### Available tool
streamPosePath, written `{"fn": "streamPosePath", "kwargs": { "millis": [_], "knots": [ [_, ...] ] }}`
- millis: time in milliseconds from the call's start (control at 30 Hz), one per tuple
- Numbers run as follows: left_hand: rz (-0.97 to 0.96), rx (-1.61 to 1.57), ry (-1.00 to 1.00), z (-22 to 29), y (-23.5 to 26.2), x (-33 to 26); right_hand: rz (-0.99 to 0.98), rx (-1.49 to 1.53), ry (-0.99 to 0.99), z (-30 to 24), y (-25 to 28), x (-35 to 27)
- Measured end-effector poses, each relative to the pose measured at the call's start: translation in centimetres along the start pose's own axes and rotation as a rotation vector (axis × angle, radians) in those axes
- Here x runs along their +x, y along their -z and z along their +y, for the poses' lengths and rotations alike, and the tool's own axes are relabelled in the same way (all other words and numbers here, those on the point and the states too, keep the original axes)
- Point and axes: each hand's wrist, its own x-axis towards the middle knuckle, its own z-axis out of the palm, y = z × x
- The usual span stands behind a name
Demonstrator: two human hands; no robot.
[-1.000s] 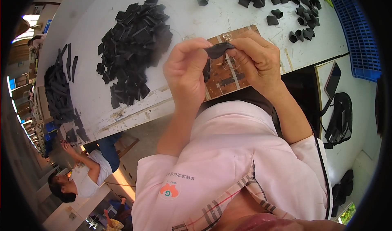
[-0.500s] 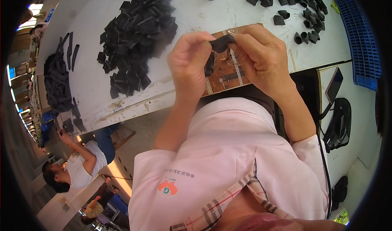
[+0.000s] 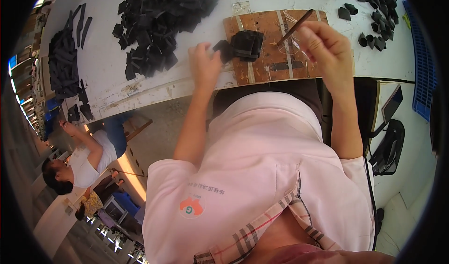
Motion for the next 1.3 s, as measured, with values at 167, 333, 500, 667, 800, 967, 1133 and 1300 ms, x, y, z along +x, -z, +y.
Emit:
{"fn": "streamPosePath", "kwargs": {
  "millis": [167, 333, 500, 667, 800, 967, 1133, 1300],
  "knots": [
    [-0.057, -0.043, -0.131, -1.1, 0.1, 0.6, 0.12, -0.175, 0.076, 1.2, -2.1, -1.4],
    [-0.374, -1.066, 0.56, 3.0, 3.7, 0.8, 0.098, -0.456, 0.639, 2.2, -3.2, -2.8],
    [-1.078, -1.501, 0.633, 6.8, 4.6, -0.8, -0.086, -0.322, 0.613, 1.2, -4.0, -1.6],
    [-0.896, -1.455, 0.544, 10.6, 5.1, -2.1, -0.153, 0.574, -0.196, 0.4, -2.1, -2.3],
    [-0.696, -1.392, 0.278, 12.2, 5.4, -2.4, -0.128, 0.731, -0.301, 0.6, -1.5, -2.2],
    [-0.713, -1.359, 0.186, 12.7, 5.2, -2.0, -0.135, 0.781, -0.358, 1.0, -1.2, -2.3],
    [-0.746, -1.339, 0.201, 12.4, 4.8, -1.8, -0.141, 0.773, -0.407, 1.3, -1.0, -2.4],
    [-0.707, -1.271, 0.2, 12.5, 4.9, -1.7, -0.161, 0.647, -0.359, 1.4, -1.0, -2.0]
  ]
}}
